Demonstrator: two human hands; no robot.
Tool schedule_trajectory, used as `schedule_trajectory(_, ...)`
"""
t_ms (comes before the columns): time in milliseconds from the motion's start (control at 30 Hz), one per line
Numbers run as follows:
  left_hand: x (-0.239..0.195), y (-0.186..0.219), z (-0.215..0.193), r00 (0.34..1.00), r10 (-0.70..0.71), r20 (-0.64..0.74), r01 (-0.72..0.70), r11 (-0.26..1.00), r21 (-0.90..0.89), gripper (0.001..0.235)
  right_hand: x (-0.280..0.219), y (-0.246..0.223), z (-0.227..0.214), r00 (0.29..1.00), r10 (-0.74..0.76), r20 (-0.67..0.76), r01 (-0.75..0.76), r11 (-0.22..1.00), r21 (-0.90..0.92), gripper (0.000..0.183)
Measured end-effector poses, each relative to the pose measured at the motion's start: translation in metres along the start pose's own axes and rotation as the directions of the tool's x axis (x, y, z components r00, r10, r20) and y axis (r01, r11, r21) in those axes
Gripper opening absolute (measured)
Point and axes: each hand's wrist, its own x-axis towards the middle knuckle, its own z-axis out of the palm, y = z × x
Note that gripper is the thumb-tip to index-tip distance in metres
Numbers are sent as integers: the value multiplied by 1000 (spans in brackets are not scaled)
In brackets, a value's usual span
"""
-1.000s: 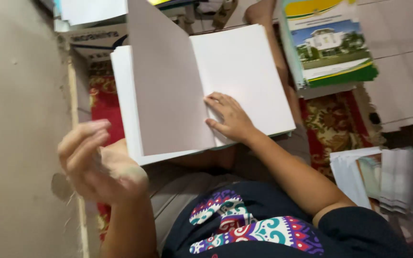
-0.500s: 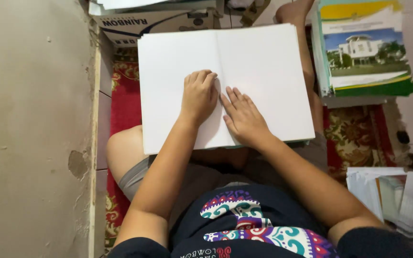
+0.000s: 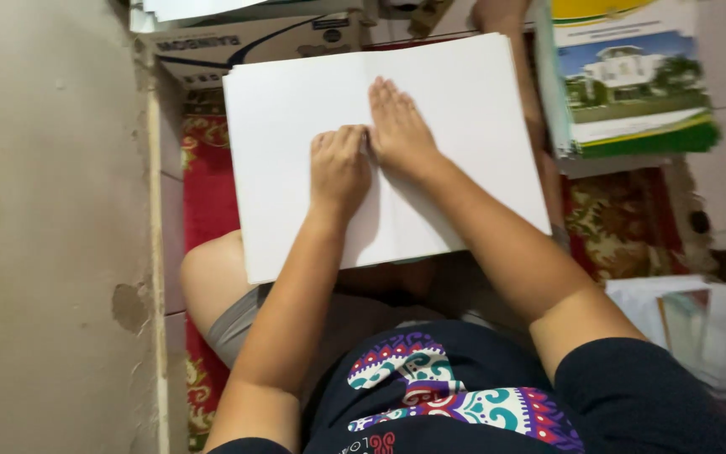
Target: Folding white sheets of paper and inserting them into printed brochures
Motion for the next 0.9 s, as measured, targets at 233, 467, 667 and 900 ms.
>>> schedule_trajectory(233, -1, 5, -13, 997, -69, 43, 72, 994, -77, 42, -92, -72, -89, 991, 17, 136, -18, 1000, 12, 69)
schedule_trajectory(467, -3, 5, -13, 984, -145, 106, 162, 970, -182, 41, -94, -71, -82, 968, 71, 243, -91, 993, 72, 70)
schedule_trajectory(667, 2, 9, -21, 983, -167, 80, 181, 952, -245, 43, -9, -29, -55, 975, 117, 186, -127, 991, 41, 65)
schedule_trajectory(900, 8, 13, -26, 971, -204, 120, 229, 942, -244, 51, 85, -4, -64, 881, 250, 401, -316, 943, 108, 63)
